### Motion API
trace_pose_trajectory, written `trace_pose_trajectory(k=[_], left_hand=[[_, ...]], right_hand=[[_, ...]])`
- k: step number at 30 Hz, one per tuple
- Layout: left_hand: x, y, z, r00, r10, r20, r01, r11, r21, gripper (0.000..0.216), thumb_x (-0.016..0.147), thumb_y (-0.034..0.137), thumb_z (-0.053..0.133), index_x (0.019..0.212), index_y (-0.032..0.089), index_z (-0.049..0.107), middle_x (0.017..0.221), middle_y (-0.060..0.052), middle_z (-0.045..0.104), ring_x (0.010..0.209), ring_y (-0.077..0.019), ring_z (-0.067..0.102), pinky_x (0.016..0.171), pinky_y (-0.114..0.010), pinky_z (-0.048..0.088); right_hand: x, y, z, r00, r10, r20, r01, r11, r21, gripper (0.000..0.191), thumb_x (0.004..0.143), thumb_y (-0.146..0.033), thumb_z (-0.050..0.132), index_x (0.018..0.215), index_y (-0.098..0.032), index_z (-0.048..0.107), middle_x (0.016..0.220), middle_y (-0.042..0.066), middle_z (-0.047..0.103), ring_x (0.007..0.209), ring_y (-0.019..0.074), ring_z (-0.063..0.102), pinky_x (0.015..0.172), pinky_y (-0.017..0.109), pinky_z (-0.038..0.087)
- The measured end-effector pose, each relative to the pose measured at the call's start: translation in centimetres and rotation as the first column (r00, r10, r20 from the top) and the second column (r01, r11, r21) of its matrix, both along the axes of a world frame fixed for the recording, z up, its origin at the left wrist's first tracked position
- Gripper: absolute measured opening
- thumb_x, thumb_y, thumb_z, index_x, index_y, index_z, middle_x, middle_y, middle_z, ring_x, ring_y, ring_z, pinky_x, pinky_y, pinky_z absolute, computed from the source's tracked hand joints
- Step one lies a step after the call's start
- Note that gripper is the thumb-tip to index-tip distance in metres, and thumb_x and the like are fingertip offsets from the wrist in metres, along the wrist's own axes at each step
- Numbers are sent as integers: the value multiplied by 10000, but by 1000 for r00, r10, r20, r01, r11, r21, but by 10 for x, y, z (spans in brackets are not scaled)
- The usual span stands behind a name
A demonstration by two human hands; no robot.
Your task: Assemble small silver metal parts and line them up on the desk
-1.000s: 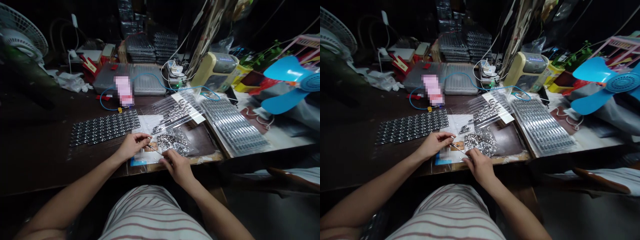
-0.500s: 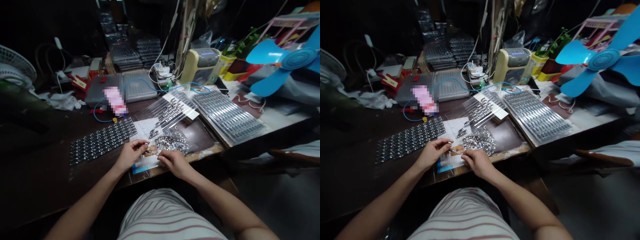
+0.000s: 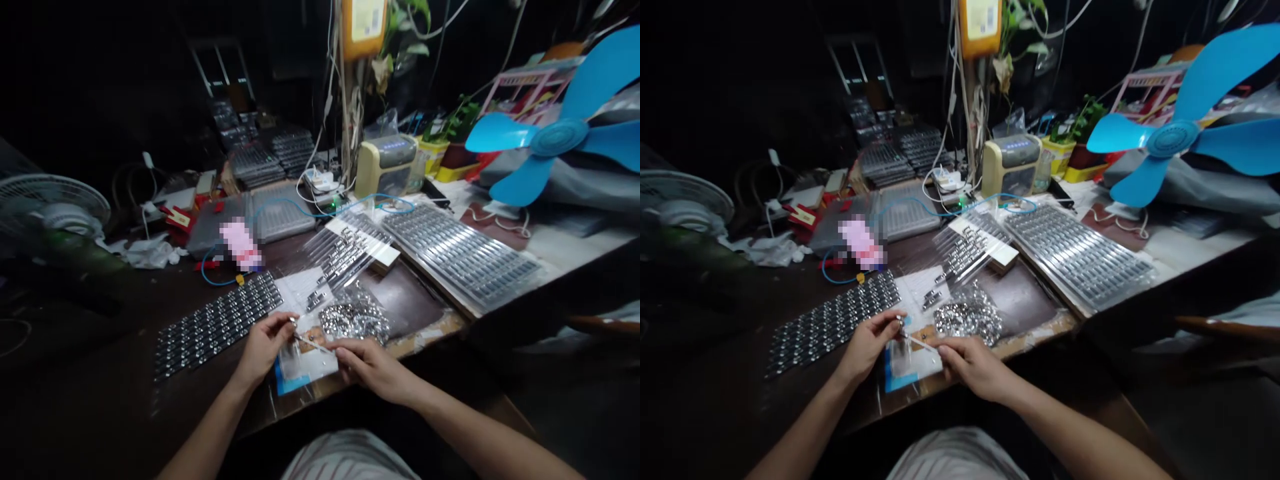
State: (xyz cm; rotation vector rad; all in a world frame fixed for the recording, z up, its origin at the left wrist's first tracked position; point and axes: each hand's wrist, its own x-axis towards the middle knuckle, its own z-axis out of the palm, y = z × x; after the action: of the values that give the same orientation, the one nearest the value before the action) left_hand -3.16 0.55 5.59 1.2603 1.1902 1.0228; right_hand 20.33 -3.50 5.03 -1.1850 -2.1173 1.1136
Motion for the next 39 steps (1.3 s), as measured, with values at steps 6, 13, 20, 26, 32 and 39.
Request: trace_pose_trajectory(k=[6,13,20,26,32,39], left_hand=[[-6,-1,3,998,21,-53,-20,1000,10,395,686,479,719,905,151,713,838,-62,675,651,-148,594,612,-259,505],[-9,-5,5,996,-62,-65,67,994,80,375,680,473,724,857,142,725,821,-71,676,702,-164,601,640,-257,504],[-5,-4,2,1000,2,-2,-2,999,-45,429,658,463,743,910,118,707,811,-56,675,655,-134,589,623,-251,516],[-4,-2,3,999,18,41,-13,993,-116,440,640,462,759,915,123,704,829,-44,668,663,-121,586,615,-237,525],[-4,0,-2,999,26,44,-20,991,-133,476,618,488,766,913,119,707,841,-53,674,656,-125,591,612,-242,528],[-5,2,-6,998,15,62,-6,989,-145,480,611,488,772,916,124,710,858,-55,673,694,-128,591,626,-238,530]], right_hand=[[-8,-5,4,972,-171,-161,184,980,72,303,873,-471,499,989,-207,592,911,58,593,709,145,545,644,272,468],[-14,-4,-3,973,-70,-219,-7,943,-333,457,933,-539,324,982,-165,583,682,6,557,503,102,458,467,207,373],[-12,-7,-4,980,-179,-82,180,984,9,269,937,-376,419,946,-201,622,769,23,621,715,148,583,688,262,441],[-11,-7,-9,971,-237,15,228,949,216,194,849,-352,585,955,-190,576,895,51,621,788,163,577,702,263,443],[-11,-7,-11,950,-291,110,240,910,339,233,922,-386,466,961,-196,597,866,56,619,760,162,600,675,254,465],[-9,-7,-10,948,-290,130,247,929,276,297,961,-375,389,892,-201,619,782,30,642,696,142,611,634,230,457]])
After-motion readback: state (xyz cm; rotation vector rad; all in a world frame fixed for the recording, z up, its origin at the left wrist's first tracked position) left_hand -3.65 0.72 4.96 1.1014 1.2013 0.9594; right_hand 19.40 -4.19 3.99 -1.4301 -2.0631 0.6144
